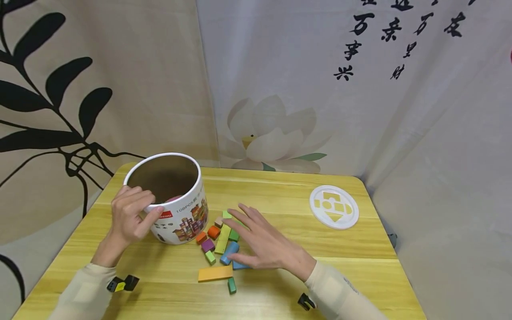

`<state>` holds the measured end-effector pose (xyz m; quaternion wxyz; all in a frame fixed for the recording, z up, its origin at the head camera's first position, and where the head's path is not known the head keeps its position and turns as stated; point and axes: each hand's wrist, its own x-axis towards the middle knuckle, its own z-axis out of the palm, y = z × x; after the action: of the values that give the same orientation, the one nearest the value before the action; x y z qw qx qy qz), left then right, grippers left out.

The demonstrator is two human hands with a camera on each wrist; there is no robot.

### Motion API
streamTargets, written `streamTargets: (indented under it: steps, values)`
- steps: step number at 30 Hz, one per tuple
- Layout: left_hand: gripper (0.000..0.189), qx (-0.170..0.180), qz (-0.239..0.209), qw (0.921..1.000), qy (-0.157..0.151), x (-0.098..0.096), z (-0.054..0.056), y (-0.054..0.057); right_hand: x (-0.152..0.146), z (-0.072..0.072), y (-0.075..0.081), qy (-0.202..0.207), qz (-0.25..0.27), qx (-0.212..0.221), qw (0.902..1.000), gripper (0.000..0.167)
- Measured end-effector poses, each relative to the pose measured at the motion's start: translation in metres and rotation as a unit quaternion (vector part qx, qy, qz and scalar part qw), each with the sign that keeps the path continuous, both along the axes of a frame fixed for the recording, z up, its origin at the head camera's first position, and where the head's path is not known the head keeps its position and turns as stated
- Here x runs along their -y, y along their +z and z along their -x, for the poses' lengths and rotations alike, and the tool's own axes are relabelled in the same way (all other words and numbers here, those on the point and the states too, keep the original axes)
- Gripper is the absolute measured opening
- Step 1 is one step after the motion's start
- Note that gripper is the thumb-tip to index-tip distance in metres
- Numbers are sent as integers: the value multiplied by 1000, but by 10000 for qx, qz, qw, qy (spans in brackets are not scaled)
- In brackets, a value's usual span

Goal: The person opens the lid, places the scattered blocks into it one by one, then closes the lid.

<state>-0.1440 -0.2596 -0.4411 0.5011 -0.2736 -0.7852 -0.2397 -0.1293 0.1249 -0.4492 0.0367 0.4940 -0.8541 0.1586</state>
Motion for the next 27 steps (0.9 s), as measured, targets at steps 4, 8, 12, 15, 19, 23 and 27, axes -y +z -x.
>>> streamTargets:
  steps: [4,8,12,15,19,23,27]
  values:
    - [48,20,-3,10000,4,0,0,0,-7,-4,-10,-56,-70,-4,10000,88]
    - [50,10,-24,10000,-32,-1,0,0,-12,-7,-20,-101,-91,125,9998,87]
    - [46,81,24,10000,19,0,-1,1,-16,-10,-28,-113,-176,279,9994,85]
    - [45,88,24,10000,27,0,-2,1,-17,-11,-34,-84,-296,262,9992,85]
    - [50,26,-20,10000,-23,-1,-1,1,-19,-12,-41,-44,-420,162,9990,86]
    - [50,-5,-36,10000,-40,-1,-1,2,-20,-14,-46,-14,-480,217,9986,85]
    - [50,2,-26,10000,-35,-1,-1,2,-22,-16,-50,-29,-592,266,9979,83]
